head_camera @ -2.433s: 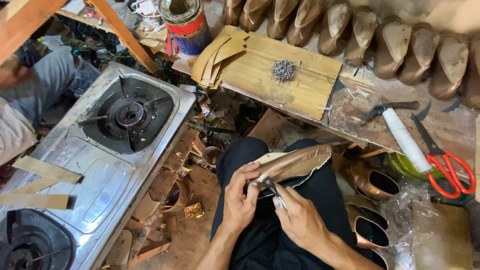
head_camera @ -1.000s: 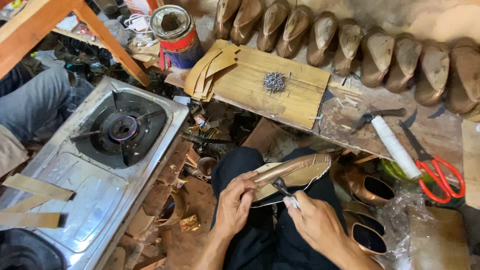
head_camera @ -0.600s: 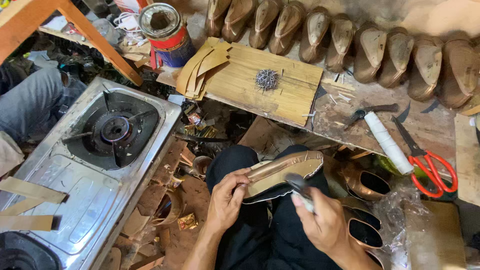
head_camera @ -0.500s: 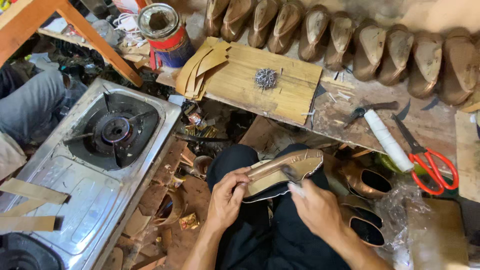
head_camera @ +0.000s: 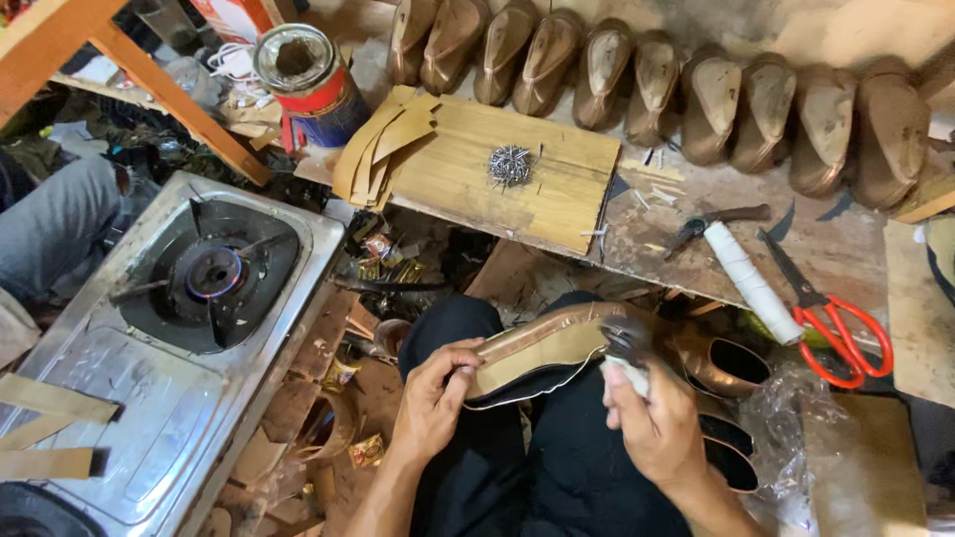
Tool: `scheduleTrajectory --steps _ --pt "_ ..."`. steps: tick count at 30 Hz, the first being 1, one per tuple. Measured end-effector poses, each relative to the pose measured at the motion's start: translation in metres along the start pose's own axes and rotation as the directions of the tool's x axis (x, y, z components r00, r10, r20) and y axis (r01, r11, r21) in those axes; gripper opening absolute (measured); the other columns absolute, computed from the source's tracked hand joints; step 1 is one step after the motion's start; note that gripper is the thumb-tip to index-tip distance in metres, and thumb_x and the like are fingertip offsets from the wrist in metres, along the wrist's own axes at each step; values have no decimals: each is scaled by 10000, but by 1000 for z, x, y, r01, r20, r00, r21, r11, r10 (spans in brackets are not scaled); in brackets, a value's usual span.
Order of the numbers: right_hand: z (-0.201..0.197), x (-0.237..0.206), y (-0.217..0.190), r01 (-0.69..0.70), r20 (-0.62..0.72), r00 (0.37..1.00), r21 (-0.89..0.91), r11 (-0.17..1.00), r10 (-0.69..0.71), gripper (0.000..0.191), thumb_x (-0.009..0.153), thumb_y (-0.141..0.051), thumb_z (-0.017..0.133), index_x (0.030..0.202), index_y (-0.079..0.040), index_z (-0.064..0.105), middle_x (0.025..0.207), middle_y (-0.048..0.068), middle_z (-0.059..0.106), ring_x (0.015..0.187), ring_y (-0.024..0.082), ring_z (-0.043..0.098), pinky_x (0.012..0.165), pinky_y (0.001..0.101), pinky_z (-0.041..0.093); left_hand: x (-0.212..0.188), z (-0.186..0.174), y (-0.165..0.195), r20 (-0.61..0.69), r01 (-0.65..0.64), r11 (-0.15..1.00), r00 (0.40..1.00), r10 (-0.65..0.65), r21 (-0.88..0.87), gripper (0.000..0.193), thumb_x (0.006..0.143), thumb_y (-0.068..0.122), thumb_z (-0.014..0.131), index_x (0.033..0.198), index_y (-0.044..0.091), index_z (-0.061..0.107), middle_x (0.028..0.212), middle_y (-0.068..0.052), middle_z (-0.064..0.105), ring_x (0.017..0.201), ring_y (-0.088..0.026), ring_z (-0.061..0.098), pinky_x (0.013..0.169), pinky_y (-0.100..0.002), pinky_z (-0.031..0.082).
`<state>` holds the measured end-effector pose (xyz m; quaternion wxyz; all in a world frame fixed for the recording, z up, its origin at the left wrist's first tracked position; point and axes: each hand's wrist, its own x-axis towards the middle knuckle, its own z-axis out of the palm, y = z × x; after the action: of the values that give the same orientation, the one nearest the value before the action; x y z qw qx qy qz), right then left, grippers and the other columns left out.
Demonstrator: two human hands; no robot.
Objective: The person sits on the floor and uses a hammer to drive nails into the sole of a shoe. They repeatedly reposition the shoe and hammer to secure the sole, occasionally inspecting the work.
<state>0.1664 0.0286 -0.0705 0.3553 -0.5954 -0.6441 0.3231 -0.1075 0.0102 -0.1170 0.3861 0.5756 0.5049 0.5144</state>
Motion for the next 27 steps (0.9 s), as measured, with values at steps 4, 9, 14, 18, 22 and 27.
scheduleTrajectory --steps 4,9,14,18,22,27 --pt "2 5 17 190 173 974 -294 937 -144 354 1053 -359 582 1008 -42 732 715 130 715 628 -11 553 565 304 485 5 0 14 52 37 999 998 -39 24 156 952 31 564 1055 17 680 1256 -133 745 1145 -262 719 986 -347 531" --pt "4 -16 52 -342 159 934 148 928 319 369 967 -349 580 1036 -7 701 644 73 642 460 156 607 451 302 497 25 -33 58 433 267 946 842 -322 185 260 859 126 606 1106 55 645 1381 -43 669 1074 -248 716 816 -378 595" --pt "18 -28 84 -290 8 943 509 810 333 432 1010 -358 558 1099 54 653 708 80 634 511 148 600 464 286 494 71 15 86 428 -210 825 903 -43 525 591 857 502 728 1267 84 648 1226 -183 699 1174 -374 635 965 -484 503" --pt "21 -27 91 -271 -26 924 658 703 381 439 1015 -349 562 1159 60 630 720 81 610 506 155 576 441 298 466 92 96 97 497 -186 780 850 -178 597 620 881 482 690 1354 92 595 1161 -215 699 1077 -412 666 889 -518 517" --pt "15 -32 86 -236 -49 924 707 666 379 444 996 -319 575 1260 35 618 734 76 619 531 147 587 455 284 462 94 93 101 321 -163 882 947 14 442 500 938 412 652 1356 138 658 1141 -194 749 1072 -377 713 917 -476 549" --pt "7 -37 86 -255 27 939 723 642 343 443 991 -265 582 1347 -3 607 757 51 602 550 124 577 472 268 460 57 22 91 -108 -93 951 992 63 -296 516 931 141 733 1401 76 530 1328 -141 655 1198 -212 642 1046 -335 516"
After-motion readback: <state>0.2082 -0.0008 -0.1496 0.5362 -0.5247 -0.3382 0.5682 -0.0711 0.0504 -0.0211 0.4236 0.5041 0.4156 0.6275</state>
